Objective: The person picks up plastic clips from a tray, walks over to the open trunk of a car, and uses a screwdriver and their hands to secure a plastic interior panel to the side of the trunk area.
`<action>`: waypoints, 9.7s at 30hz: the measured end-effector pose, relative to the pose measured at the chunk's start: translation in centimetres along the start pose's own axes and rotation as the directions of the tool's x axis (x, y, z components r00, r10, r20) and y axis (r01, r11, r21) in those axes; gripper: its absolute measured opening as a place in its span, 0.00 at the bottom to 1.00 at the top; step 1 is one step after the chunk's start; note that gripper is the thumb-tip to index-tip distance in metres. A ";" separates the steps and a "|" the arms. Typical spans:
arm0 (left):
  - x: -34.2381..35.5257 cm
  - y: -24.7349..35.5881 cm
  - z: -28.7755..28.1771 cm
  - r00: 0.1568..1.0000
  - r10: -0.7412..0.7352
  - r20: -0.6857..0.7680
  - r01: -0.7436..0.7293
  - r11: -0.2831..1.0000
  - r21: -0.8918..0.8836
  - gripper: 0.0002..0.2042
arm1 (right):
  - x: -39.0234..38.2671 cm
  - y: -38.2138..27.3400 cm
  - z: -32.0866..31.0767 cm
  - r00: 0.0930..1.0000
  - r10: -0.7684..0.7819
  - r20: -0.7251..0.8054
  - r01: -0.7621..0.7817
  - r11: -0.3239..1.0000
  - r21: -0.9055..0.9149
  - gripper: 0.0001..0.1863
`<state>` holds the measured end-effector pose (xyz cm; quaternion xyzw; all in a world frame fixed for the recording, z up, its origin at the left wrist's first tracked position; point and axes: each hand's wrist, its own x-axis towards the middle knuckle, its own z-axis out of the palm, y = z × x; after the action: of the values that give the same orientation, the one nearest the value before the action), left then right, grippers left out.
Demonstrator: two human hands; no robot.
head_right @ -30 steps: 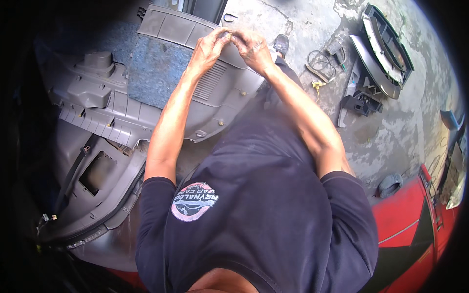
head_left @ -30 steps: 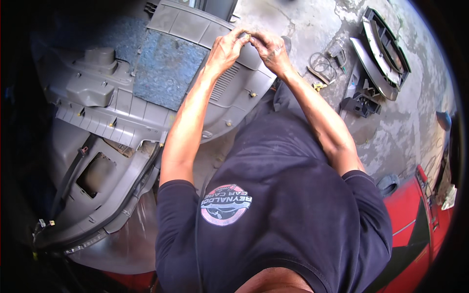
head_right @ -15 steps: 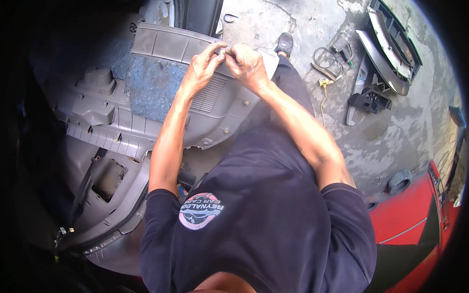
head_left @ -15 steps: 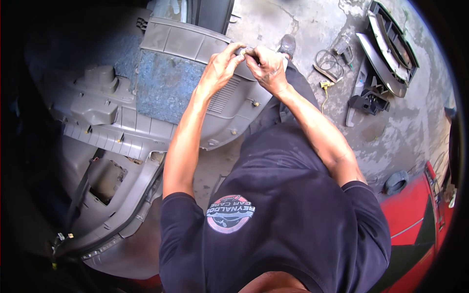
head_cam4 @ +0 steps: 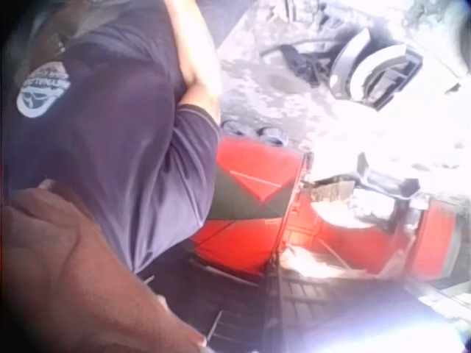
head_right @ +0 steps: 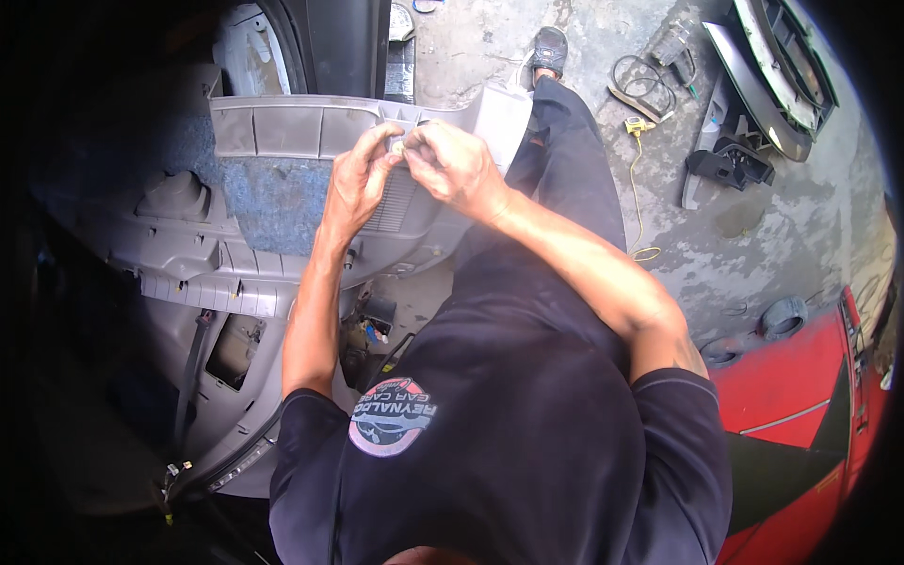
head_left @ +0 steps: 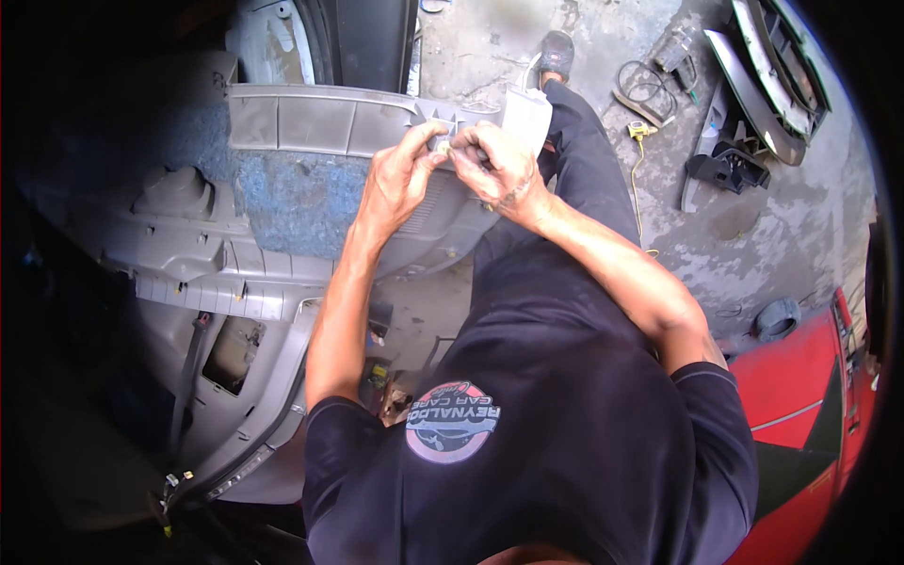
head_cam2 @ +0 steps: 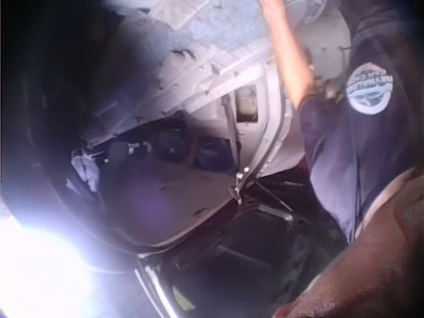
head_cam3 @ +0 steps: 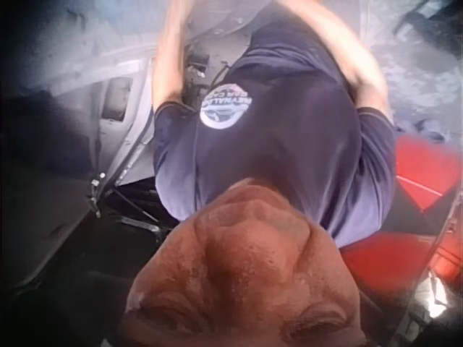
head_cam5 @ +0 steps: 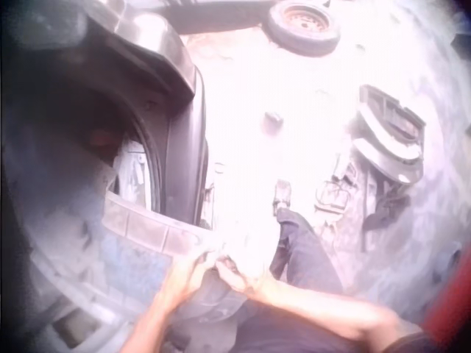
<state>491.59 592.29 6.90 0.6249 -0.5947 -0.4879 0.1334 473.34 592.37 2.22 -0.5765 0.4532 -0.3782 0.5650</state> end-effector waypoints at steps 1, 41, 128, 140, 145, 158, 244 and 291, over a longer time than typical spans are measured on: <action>0.0 0.2 -0.1 1.000 -0.010 0.005 0.010 1.000 -0.007 0.15 | 0.1 -0.1 0.0 1.000 0.018 -0.002 -0.018 0.999 0.029 0.08; -1.4 -0.5 6.0 0.832 -0.548 0.083 0.248 0.234 -0.940 0.18 | -0.5 2.7 2.1 0.985 0.171 0.007 -0.171 0.984 0.055 0.08; -0.3 2.0 4.7 0.777 -0.339 -0.531 0.006 0.847 -0.531 0.13 | 9.6 -2.7 -2.6 0.546 0.541 0.640 -0.778 0.611 0.146 0.11; -0.1 1.7 2.8 0.822 -0.568 -0.042 0.161 0.304 -0.939 0.25 | 11.3 -2.8 -3.0 0.548 0.497 0.673 -0.539 0.825 -0.170 0.15; 0.3 1.9 2.6 0.813 -0.581 -0.034 0.185 0.314 -0.931 0.23 | 12.2 -3.8 -2.7 0.512 0.547 0.663 -0.443 0.829 -0.342 0.16; -0.1 3.9 1.7 0.835 -0.320 -0.447 0.071 0.869 -0.489 0.12 | 10.0 -4.0 -3.3 0.629 0.548 0.552 -0.532 0.821 -0.209 0.22; -2.7 -3.9 12.3 0.629 -0.539 -0.560 -0.515 0.251 -0.820 0.13 | 9.4 -5.5 -0.3 0.923 0.272 0.272 -0.161 0.916 -0.369 0.11; -47.7 -35.5 -2.8 -0.323 -0.435 -0.840 0.278 0.805 -0.524 0.16 | -19.4 -14.2 36.9 0.528 -0.106 0.842 0.743 0.539 -0.398 0.41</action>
<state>524.23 641.92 3.22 0.9055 -0.0264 0.1159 0.4075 503.84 621.51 15.06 -0.9484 0.1189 -0.0374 0.2915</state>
